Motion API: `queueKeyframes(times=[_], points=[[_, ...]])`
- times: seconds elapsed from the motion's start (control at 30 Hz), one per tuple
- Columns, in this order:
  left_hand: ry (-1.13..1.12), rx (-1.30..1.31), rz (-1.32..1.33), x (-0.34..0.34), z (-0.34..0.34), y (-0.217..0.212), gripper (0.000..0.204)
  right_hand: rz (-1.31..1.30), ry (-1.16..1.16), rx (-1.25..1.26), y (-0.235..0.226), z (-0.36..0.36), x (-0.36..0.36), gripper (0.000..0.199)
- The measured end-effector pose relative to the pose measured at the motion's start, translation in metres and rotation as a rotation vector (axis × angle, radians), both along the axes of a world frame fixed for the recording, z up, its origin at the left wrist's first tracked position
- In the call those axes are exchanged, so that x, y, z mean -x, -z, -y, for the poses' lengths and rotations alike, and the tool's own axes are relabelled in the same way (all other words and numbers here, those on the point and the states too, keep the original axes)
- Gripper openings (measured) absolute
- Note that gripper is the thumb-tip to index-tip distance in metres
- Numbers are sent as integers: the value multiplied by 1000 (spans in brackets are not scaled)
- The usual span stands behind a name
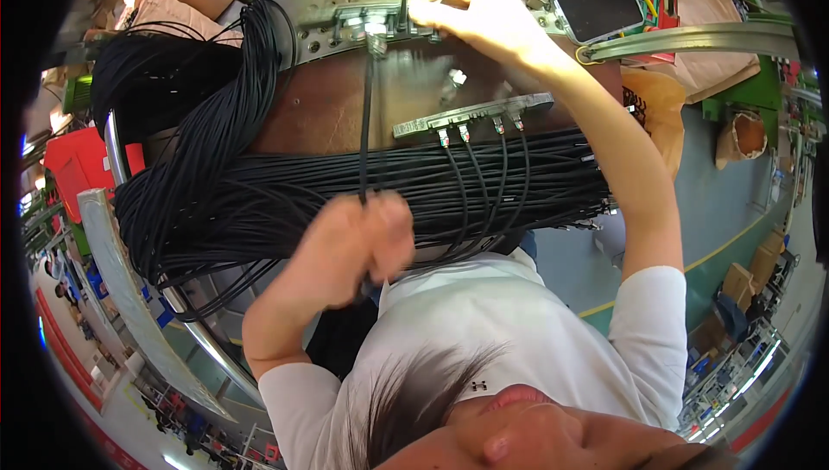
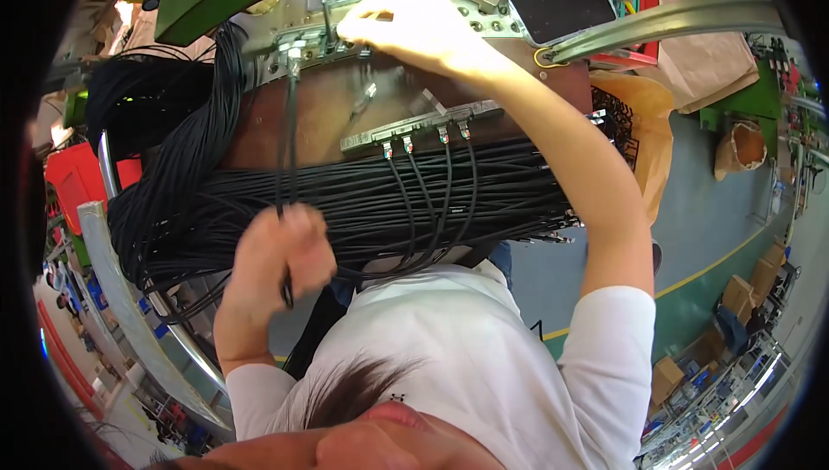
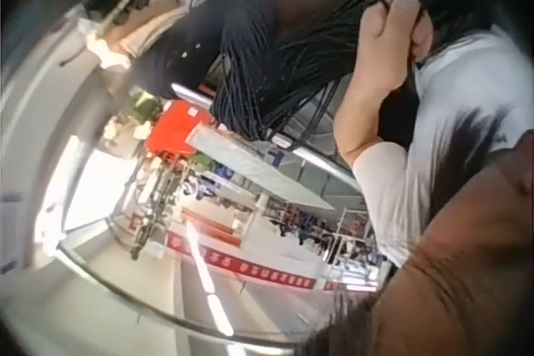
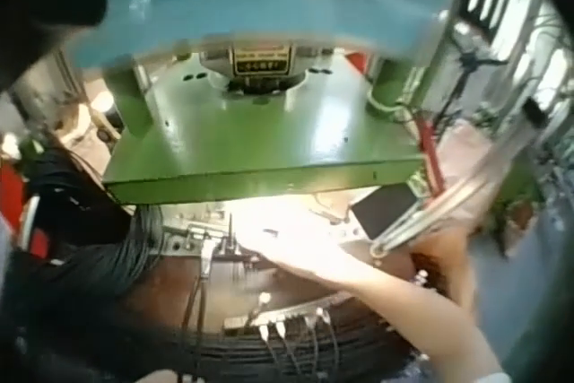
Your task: The person aligns cable ends into a metal fixture by hand, loads them into a molding machine, operates the machine press, and removes the finished cables.
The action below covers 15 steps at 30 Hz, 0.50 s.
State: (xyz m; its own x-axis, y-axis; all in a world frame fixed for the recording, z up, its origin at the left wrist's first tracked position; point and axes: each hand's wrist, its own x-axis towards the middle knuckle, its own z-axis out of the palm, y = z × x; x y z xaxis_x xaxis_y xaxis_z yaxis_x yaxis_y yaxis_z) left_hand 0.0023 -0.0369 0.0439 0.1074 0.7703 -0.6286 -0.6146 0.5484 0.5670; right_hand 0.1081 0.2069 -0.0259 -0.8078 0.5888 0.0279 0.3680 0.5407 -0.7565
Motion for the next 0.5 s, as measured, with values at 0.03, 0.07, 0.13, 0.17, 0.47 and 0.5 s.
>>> queueKeyframes(times=[0.03, 0.07, 0.13, 0.17, 0.47, 0.5], points=[[149, -85, -297, -7, 22, 1, 25, 7, 16, -74, 12, -15, -2, 36], [292, -171, -591, -8, 34, 0, 22, 17, 27, -148, 21, -26, -4, 36], [-414, -370, 39, 54, 15, -6, 29, 105, 23, -320, 26, -28, -17, 34], [-585, -464, -398, 93, 3, 3, 29, 196, 18, -419, 26, -25, -29, 32], [183, -50, -924, 98, -25, 35, 29, 107, -364, -487, 11, 30, -90, 37], [204, -146, -925, 74, -22, 58, 23, 116, -390, -488, 10, 33, -89, 37]])
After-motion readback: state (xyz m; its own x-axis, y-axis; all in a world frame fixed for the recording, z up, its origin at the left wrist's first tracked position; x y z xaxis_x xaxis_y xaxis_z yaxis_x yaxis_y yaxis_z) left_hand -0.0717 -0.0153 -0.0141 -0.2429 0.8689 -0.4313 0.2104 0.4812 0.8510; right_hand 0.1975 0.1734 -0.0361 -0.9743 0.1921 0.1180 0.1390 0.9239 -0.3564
